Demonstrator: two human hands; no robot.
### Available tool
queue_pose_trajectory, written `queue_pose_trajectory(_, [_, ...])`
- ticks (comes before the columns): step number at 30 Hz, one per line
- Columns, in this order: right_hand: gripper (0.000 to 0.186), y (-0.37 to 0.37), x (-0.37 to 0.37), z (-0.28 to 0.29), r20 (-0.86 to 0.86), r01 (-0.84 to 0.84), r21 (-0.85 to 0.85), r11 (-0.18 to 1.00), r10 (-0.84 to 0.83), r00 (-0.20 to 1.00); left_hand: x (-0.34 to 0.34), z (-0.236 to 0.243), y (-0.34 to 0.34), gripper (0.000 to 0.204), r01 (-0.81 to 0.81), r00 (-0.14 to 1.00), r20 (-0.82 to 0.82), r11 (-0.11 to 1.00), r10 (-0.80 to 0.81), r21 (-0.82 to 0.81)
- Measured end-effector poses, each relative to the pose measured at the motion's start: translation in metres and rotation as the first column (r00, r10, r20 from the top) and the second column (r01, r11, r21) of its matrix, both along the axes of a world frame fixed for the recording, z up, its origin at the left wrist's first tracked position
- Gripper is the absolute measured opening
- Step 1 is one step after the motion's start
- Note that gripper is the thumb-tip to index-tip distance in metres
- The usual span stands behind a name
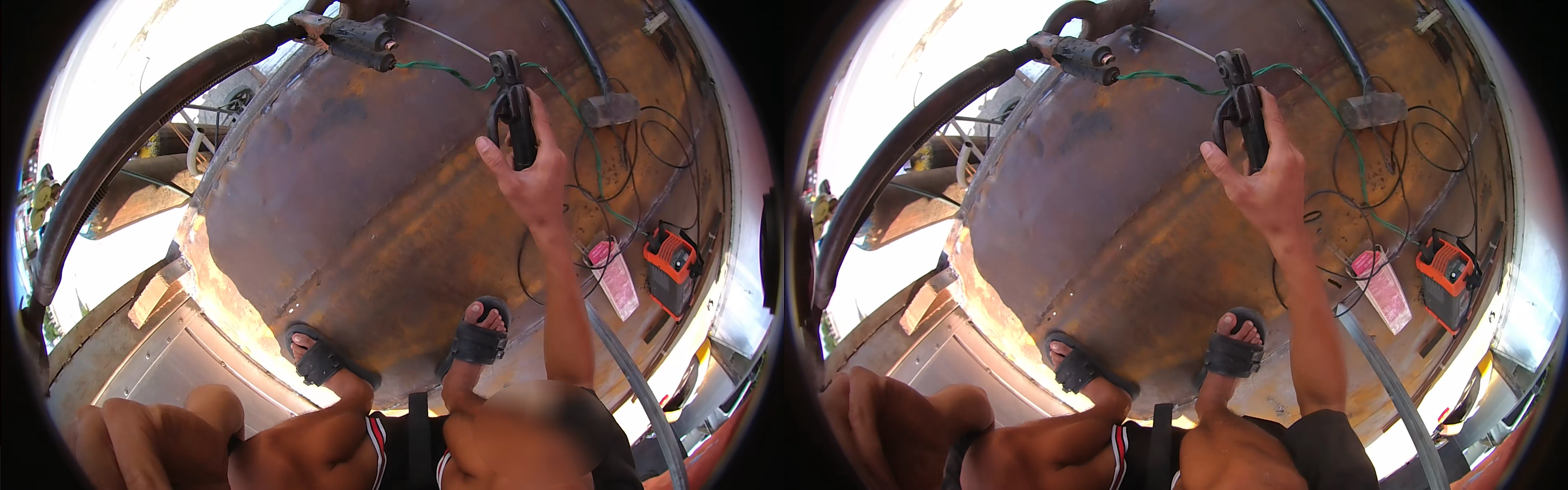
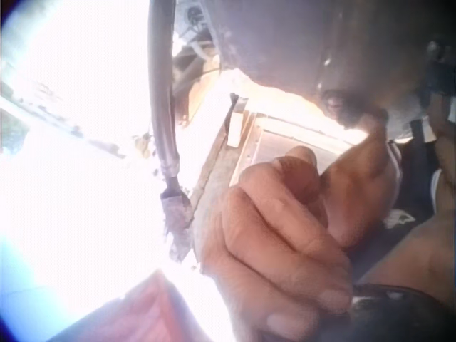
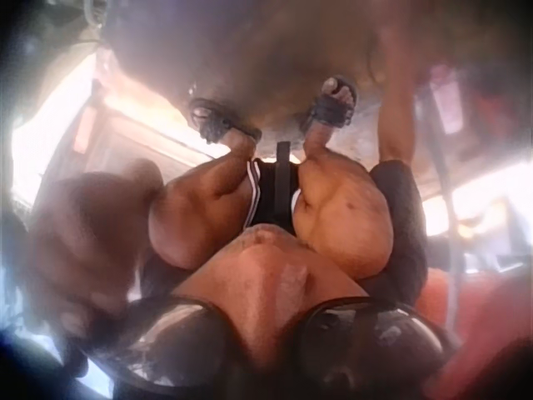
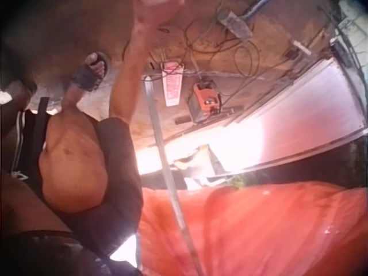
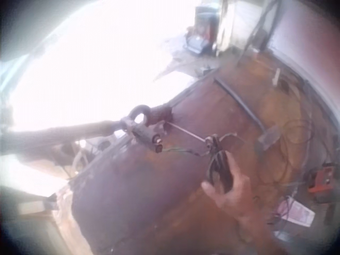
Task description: The person uses a welding torch to join metal pieces on a large curved metal structure. They repeatedly position the torch, strike an arc, and weld along seams while another person works nearby.
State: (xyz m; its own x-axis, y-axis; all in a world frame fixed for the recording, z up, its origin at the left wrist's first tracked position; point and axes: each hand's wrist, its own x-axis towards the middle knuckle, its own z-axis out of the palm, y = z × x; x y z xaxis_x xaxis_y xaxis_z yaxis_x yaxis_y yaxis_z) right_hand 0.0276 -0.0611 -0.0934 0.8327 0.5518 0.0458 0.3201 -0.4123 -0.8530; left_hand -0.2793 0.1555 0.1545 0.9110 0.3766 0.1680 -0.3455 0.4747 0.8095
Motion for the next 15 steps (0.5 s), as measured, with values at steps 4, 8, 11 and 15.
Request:
queue_pose_trajectory(4, [0.087, 0.005, 0.0, -0.005, -0.019, 0.023, 0.009, 1.0, -0.023, 1.0, 0.056, 0.002, -0.045, 0.02, -0.198, 0.978, 0.036, 0.971, 0.204, -0.132])
queue_pose_trajectory(8, [0.086, 0.007, 0.005, -0.009, -0.029, 0.057, 0.106, 0.993, -0.054, 0.998, 0.089, 0.013, -0.077, 0.038, -0.564, 0.801, 0.042, 0.728, 0.597, 0.39])
queue_pose_trajectory(11, [0.086, 0.001, 0.012, -0.012, -0.083, 0.065, 0.104, 0.992, -0.057, 0.995, 0.073, 0.027, -0.037, 0.042, -0.046, 0.942, -0.175, 0.627, 0.286, 0.778])
queue_pose_trajectory(15, [0.089, -0.006, 0.019, -0.014, -0.154, 0.077, 0.121, 0.99, -0.058, 0.986, 0.029, 0.062, -0.018, 0.051, 0.518, 0.82, -0.573, 0.414, 0.01, 0.748])
